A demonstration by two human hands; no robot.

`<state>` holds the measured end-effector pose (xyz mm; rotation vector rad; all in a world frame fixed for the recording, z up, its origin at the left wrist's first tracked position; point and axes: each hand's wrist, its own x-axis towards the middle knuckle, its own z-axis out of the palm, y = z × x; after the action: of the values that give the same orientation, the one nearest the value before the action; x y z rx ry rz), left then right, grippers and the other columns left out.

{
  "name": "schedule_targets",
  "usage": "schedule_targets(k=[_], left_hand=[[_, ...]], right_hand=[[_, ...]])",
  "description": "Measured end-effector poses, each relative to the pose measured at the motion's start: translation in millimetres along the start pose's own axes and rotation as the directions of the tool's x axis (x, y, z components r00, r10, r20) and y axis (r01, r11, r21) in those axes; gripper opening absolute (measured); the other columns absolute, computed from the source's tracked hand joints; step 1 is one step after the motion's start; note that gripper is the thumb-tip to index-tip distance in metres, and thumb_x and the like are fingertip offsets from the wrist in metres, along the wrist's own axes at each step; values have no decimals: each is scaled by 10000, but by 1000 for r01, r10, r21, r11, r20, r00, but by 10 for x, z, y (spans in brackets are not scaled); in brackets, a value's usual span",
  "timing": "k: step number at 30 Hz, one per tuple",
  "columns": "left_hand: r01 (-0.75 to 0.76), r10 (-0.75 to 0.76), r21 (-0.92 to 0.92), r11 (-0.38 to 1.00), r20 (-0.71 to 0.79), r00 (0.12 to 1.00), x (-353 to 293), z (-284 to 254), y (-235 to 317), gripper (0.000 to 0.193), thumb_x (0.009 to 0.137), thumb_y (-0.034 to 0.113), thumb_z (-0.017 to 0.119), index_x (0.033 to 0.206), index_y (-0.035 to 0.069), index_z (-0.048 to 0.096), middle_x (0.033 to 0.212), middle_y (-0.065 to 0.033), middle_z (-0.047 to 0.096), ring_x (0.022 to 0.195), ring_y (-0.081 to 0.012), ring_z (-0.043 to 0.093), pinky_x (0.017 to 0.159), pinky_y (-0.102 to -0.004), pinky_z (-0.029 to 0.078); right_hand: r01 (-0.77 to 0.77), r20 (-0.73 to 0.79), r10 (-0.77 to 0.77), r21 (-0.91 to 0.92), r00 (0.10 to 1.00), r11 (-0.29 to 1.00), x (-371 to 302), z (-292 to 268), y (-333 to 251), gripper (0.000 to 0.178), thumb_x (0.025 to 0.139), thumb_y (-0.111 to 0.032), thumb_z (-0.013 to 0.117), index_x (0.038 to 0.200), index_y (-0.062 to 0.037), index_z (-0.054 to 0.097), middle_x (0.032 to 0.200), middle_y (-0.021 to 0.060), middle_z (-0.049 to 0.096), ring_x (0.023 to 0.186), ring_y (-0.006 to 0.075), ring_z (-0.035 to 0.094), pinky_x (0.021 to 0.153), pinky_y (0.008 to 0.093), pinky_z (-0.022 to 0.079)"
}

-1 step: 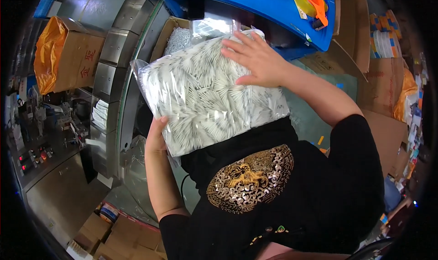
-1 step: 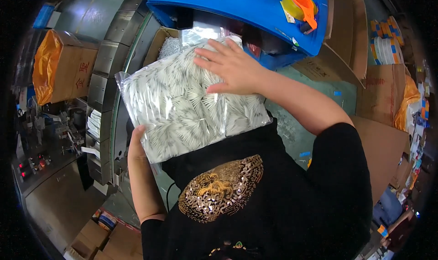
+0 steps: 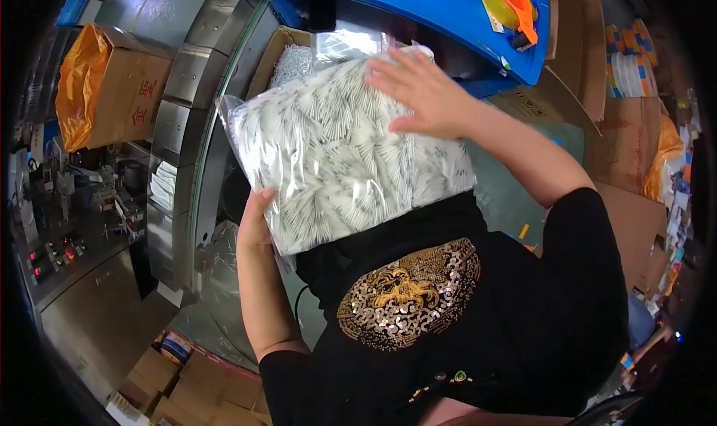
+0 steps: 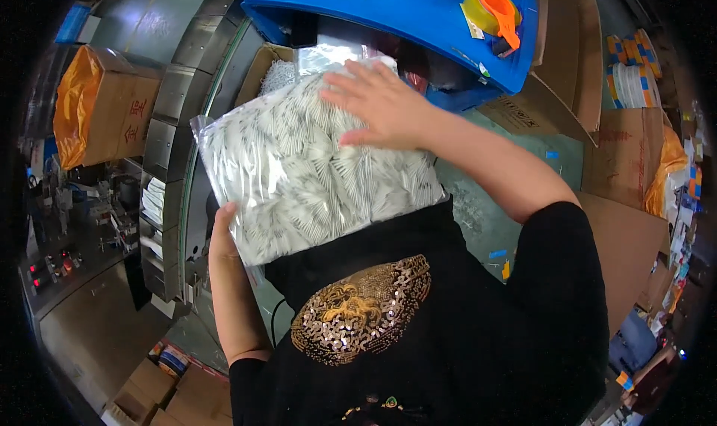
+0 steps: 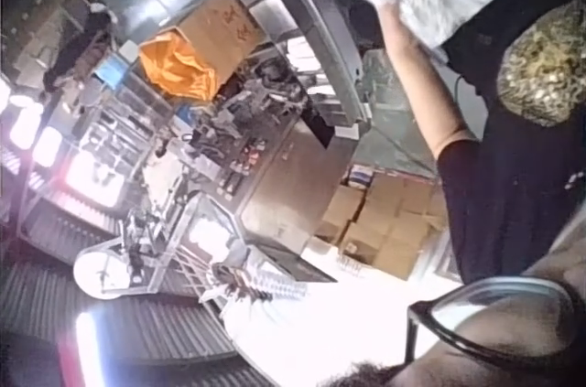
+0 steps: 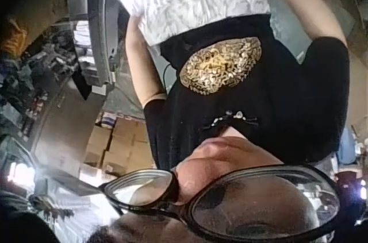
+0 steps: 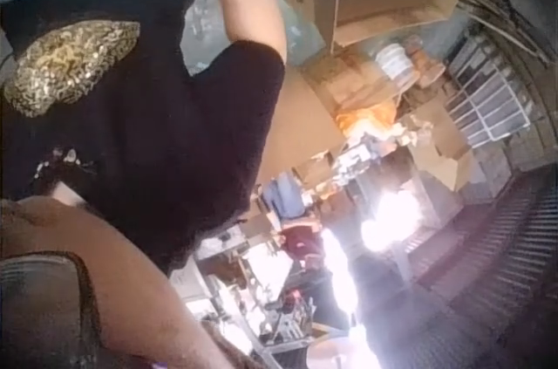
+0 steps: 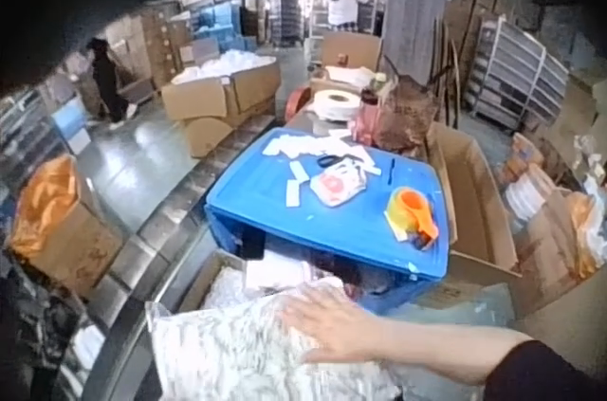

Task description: Packing stacks of small plastic items from a conveyor into large plastic bags.

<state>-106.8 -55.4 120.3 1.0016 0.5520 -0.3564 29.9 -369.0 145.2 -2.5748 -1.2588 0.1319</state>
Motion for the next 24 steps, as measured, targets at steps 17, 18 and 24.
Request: schedule_targets(k=[17,18,24], left_hand=[[62,-13,-358,932,136,991,41,-71,-162,722,851,505,415,1327,-26,298,1311,-171,413,1186,-292,433,978,-413,359],[26,-16,-283,959,36,999,28,-25,-161,804,856,617,280,1332,-31,288,1328,-161,398,1200,-299,417,994,-417,337],[58,-48,-300,952,40,998,144,-45,-113,826,851,646,251,1339,-20,279,1337,-158,386,1203,-299,411,997,-404,337]], right_hand=[[-175,-251,209,153,945,973,-254,-190,0,644,815,-336,536,1365,-106,292,1425,115,254,1335,325,163,1074,469,93],[-176,-247,210,151,946,973,-303,-166,-9,644,815,-336,536,1365,-106,292,1425,115,254,1335,325,163,1074,469,93],[-408,-150,667,687,730,601,-621,238,253,570,909,-404,401,1341,-41,321,1370,113,356,1277,238,315,1044,366,232]])
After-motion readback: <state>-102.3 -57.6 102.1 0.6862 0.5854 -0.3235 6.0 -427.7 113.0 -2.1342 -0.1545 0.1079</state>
